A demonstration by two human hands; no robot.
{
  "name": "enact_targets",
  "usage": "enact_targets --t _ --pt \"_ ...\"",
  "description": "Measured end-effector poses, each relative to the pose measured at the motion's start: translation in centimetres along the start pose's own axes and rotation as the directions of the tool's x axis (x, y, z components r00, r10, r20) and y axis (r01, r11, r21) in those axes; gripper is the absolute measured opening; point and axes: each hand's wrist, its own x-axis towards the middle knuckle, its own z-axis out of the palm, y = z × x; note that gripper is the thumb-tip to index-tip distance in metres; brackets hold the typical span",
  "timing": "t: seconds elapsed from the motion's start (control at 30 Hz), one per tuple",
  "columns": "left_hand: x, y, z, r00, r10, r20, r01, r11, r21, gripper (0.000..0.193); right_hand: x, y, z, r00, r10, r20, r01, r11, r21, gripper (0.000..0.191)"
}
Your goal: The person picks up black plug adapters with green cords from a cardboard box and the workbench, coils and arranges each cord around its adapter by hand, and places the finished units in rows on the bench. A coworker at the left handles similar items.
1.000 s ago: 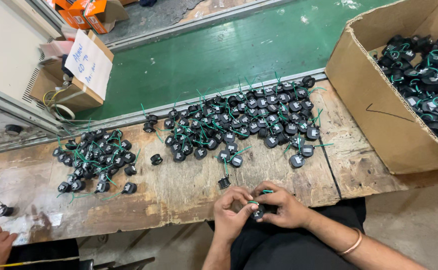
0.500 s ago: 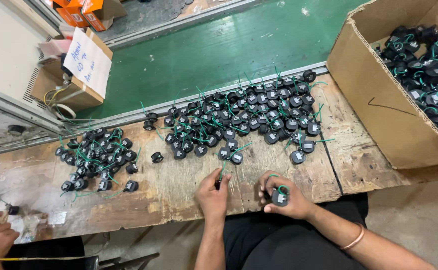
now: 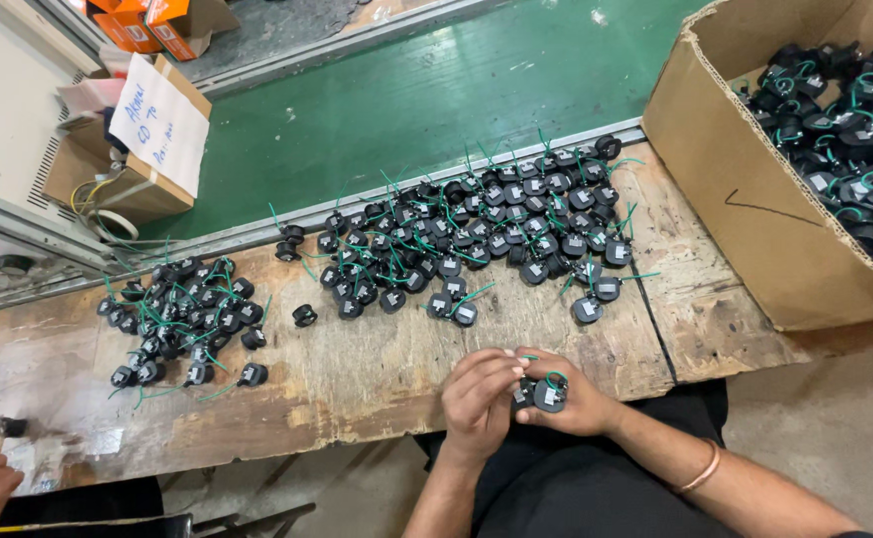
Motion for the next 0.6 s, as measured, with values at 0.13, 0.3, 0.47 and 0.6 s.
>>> enact_targets --t 0.13,0.3,0.47,0.6 --pt "-1.4 -1.3 -1.7 0.998 -0.020 0.066 0.023 0.999 -0.047 0.024 0.4 -0.7 -0.3 0.990 0.124 0.065 -0.130 0.986 0.102 0.047" --pt "-4.1 -2.6 -0.5 0.838 -0.534 0.117 0.511 0.689 -0.514 0.027 0.8 -1.7 0.1 0.996 0.010 0.093 -0.015 0.999 0.050 0.042" --pt "-4.9 -3.7 0.0 0.824 -0.526 0.211 0.528 0.577 -0.623 0.026 0.2 -1.1 0.4 0.999 -0.021 0.037 0.019 0.999 0.045 0.038" --pt "-4.6 -3.8 0.0 0.715 -0.639 0.282 0.621 0.398 -0.675 0.026 0.1 -0.3 0.3 1.000 0.003 -0.005 -0.003 0.998 0.056 0.039"
